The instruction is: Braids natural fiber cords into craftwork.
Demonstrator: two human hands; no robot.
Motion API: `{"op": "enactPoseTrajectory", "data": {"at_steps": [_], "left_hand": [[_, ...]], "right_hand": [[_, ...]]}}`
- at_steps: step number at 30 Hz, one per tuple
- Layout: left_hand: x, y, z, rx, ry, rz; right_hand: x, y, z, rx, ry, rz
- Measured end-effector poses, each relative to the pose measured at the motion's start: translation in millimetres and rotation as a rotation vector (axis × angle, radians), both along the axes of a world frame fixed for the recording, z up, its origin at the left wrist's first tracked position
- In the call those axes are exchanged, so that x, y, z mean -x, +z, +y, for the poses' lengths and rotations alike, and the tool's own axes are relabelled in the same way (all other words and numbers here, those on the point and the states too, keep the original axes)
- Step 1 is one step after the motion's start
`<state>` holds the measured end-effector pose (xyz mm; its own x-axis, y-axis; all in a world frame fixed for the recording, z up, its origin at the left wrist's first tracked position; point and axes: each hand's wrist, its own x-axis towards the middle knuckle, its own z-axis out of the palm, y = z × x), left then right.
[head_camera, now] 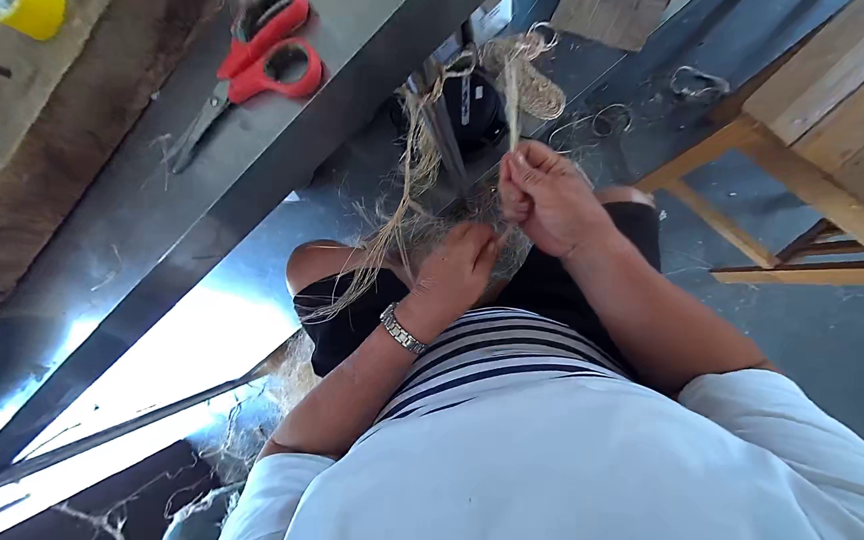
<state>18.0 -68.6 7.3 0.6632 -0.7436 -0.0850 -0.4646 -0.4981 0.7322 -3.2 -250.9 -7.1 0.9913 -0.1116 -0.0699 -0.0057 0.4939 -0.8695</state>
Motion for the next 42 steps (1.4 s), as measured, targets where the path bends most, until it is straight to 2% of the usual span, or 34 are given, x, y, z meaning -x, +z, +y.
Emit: {"op": "enactPoseTrajectory", "data": {"at_steps": [3, 6, 11, 13, 15, 19, 21, 24, 27, 35, 42], "left_hand": [[-21, 34, 13, 0.022, 0.023, -0.333], [-48, 53, 27, -0.024, 0.161, -0.448], [-71, 29, 27, -0.451, 0.311, -0.243], [-72, 15, 25, -0.524, 0.329, -0.147], [-74, -1, 28, -0.439, 0.34, -0.042], [-74, -34, 37, 0.05, 0.337, 0.188], [-68, -40, 33, 0.265, 0.358, 0.376], [-58, -36, 25, 0.448, 0.403, 0.643], [-53, -36, 20, 0.488, 0.381, 0.698], [-45, -34, 12, 0.552, 0.346, 0.807], [-40, -39, 7, 0.488, 0.383, 0.65]], "right_hand": [[-11, -16, -11, 0.028, -0.054, 0.031], [-25, -31, -11, 0.056, 0.0, 0.017], [-55, -36, 18, 0.283, 0.097, 0.07], [-62, -36, 28, 0.362, 0.175, 0.094], [-67, -36, 35, 0.4, 0.285, 0.142], [-65, -35, 40, 0.417, 0.425, 0.168], [-61, -35, 36, 0.431, 0.421, 0.16], [-55, -32, 27, 0.524, 0.396, 0.131], [-47, -27, 18, 0.595, 0.377, 0.077], [-34, -29, 2, 0.6, 0.292, 0.003], [-38, -28, 1, 0.679, 0.313, 0.019]]}}
